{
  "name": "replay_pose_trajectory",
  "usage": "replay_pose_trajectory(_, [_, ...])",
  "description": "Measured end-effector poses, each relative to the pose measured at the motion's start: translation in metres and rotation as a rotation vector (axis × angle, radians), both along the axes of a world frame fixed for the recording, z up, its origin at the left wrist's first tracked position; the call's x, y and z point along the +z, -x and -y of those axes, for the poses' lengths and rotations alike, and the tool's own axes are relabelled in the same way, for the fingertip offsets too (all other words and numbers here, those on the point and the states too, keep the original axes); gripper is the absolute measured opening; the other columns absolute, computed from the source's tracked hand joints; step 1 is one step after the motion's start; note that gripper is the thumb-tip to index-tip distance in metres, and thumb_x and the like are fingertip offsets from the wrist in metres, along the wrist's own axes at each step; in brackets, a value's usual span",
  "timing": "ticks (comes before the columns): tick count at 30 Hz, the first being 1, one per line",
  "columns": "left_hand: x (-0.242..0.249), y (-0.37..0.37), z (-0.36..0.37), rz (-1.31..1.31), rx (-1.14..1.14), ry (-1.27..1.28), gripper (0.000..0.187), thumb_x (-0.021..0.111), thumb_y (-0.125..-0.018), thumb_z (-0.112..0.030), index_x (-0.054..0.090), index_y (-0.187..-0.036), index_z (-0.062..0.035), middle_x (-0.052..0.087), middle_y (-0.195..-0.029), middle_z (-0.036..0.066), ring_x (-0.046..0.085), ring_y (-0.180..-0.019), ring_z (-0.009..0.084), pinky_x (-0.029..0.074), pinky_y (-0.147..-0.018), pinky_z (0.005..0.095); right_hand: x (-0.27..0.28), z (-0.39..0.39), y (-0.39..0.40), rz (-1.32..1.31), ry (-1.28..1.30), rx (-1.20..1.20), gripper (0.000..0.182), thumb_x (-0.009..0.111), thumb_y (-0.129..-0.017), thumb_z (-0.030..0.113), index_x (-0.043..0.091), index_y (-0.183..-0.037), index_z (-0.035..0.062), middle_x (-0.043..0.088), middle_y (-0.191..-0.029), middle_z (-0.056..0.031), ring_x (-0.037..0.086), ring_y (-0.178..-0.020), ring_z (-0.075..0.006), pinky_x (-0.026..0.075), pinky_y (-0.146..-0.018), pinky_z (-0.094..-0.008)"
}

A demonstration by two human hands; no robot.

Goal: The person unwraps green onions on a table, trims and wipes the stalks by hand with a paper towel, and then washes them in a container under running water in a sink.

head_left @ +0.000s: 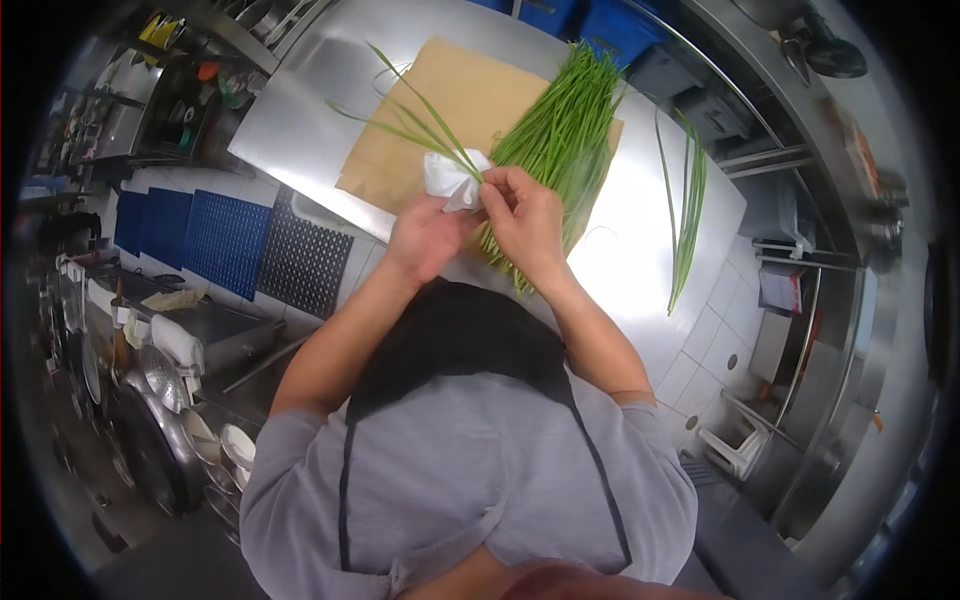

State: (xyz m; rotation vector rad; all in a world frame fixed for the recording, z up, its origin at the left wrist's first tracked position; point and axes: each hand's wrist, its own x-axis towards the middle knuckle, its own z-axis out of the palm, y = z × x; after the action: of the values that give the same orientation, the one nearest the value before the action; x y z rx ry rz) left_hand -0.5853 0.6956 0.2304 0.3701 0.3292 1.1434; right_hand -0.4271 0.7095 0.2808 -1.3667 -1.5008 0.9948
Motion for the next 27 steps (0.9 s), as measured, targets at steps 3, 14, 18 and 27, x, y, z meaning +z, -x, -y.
replay_pose_trajectory(3, [0.004, -0.006, 0.005, -0.020, 0.031, 0.003, 0.050, 0.048, -0.097, -0.017, 0.039, -0.144, -0.0031, 0.049, -0.143, 0.013, 0.048, -0.131, 0.0272, 0.035, -0.113, 0.0468, -0.004, -0.002, 0.001, 0.022, -0.010, -0.002, 0.015, 0.066, -0.086, 0.011, 0.069, -0.095, -0.0013, 0.070, -0.079, -0.0164, 0.071, -0.072, -0.0253, 0.054, -0.068, -0.0339])
replay_pose_trajectory(14, [0.004, 0.007, -0.002, 0.102, -0.103, -0.014, 0.052, 0.049, -0.100, -0.017, 0.034, -0.148, -0.0036, 0.045, -0.146, 0.012, 0.045, -0.134, 0.0269, 0.033, -0.115, 0.0456, 0.016, -0.014, -0.004, 0.011, -0.052, 0.016, 0.016, 0.065, -0.086, 0.012, 0.068, -0.095, -0.0006, 0.070, -0.078, -0.0163, 0.070, -0.071, -0.0275, 0.053, -0.067, -0.0349])
replay_pose_trajectory(18, [0.021, 0.001, -0.007, -0.026, -0.044, -0.062, 0.052, 0.053, -0.098, -0.015, 0.037, -0.145, -0.0017, 0.049, -0.141, 0.012, 0.048, -0.131, 0.0248, 0.038, -0.111, 0.0418, 0.011, -0.003, 0.003, 0.028, 0.011, 0.068, 0.014, 0.064, -0.084, 0.010, 0.068, -0.094, 0.0001, 0.069, -0.075, -0.0175, 0.069, -0.070, -0.0326, 0.053, -0.066, -0.0397])
replay_pose_trajectory(27, [0.029, -0.024, 0.005, -0.370, 0.187, 0.184, 0.022, 0.058, -0.099, -0.015, 0.059, -0.116, -0.0012, 0.066, -0.110, 0.007, 0.064, -0.102, 0.0181, 0.051, -0.089, 0.0326, 0.013, 0.004, 0.005, 0.239, -0.079, 0.096, 0.013, 0.063, -0.081, 0.011, 0.065, -0.085, -0.0020, 0.066, -0.072, -0.0210, 0.067, -0.067, -0.0378, 0.052, -0.063, -0.0441])
